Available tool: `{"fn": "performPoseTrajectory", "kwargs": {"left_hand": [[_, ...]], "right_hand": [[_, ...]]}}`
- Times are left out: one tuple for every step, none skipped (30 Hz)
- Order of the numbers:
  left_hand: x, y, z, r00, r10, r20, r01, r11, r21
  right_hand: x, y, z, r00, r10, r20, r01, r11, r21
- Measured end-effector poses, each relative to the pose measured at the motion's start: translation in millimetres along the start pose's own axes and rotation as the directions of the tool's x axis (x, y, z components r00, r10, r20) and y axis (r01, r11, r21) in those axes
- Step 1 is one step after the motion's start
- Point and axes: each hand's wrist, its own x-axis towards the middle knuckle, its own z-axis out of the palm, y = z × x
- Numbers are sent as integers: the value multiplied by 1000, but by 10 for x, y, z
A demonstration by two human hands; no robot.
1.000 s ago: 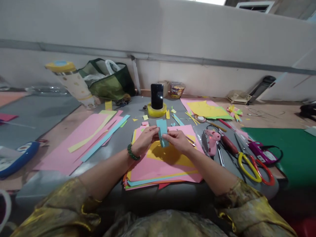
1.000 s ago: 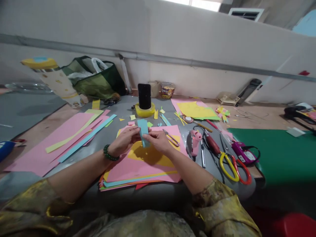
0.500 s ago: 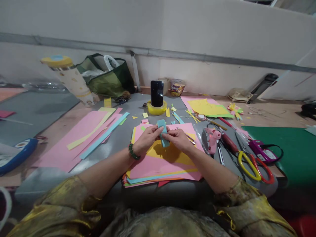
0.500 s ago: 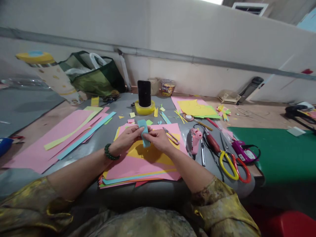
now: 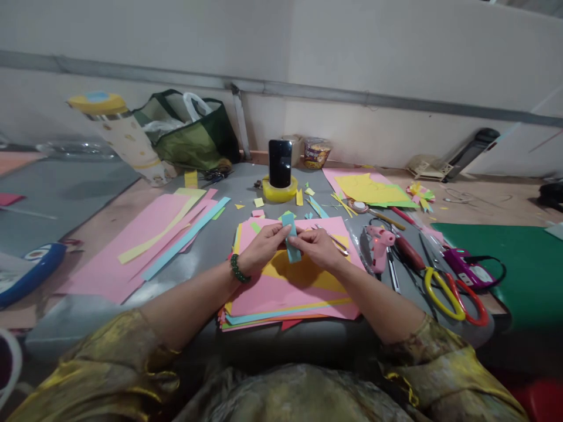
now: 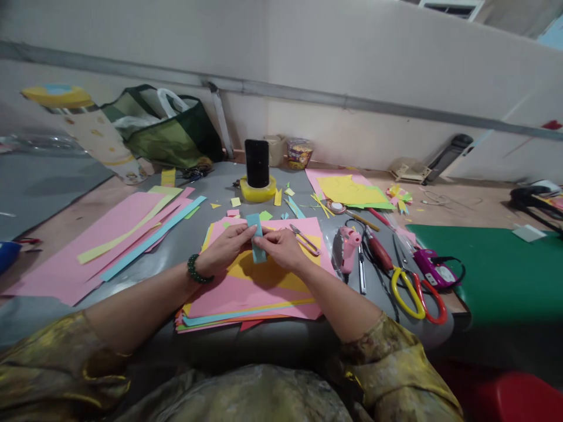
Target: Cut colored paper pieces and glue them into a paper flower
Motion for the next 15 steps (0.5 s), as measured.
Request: {"fn": "performPoseTrajectory", "kwargs": {"left_hand": [[-2,-1,-4,1000,6,-12,-6,1000,5],[-4,-3,-9,999,13,-32,-12,1000,12],[-8,-4,-15,999,16,-52,-15,1000,21],[-12,-4,-20,998,15,-63,-13,999,29],[-17,-3,-23,998,7,-57,-5,999,39],[-24,0,-25,999,-5,-33,6,999,50],[-31,5,-23,1000,-19,3,19,998,63],[-38,10,-19,998,-33,49,29,997,76],[-46,15,-13,995,-42,95,34,996,89],[-53,18,-6,990,-47,136,34,995,98],[-59,19,2,984,-51,172,34,994,103],[-65,19,9,978,-54,199,34,994,103],[-70,17,15,974,-59,218,37,994,103],[-74,15,19,972,-67,225,45,994,101],[-79,14,22,972,-78,222,58,994,98]], "right_hand": [[-7,2,-6,1000,-4,-29,3,999,-37],[-14,0,-15,997,-13,-77,7,997,-77],[-21,-6,-26,990,-25,-138,10,994,-110],[-26,-15,-39,978,-39,-204,13,992,-127],[-29,-25,-52,963,-50,-265,18,992,-123],[-28,-36,-65,948,-54,-313,25,995,-96],[-25,-45,-75,939,-52,-341,37,998,-51],[-20,-51,-83,937,-44,-347,49,999,5],[-14,-52,-88,941,-35,-336,60,996,62],[-7,-49,-90,949,-26,-315,65,991,115],[-1,-42,-89,957,-15,-289,64,985,161],[5,-33,-86,964,-4,-265,58,979,197],[8,-23,-83,968,7,-249,50,974,223],[10,-14,-80,970,15,-243,45,970,241],[11,-7,-78,969,21,-247,43,967,252]]}}
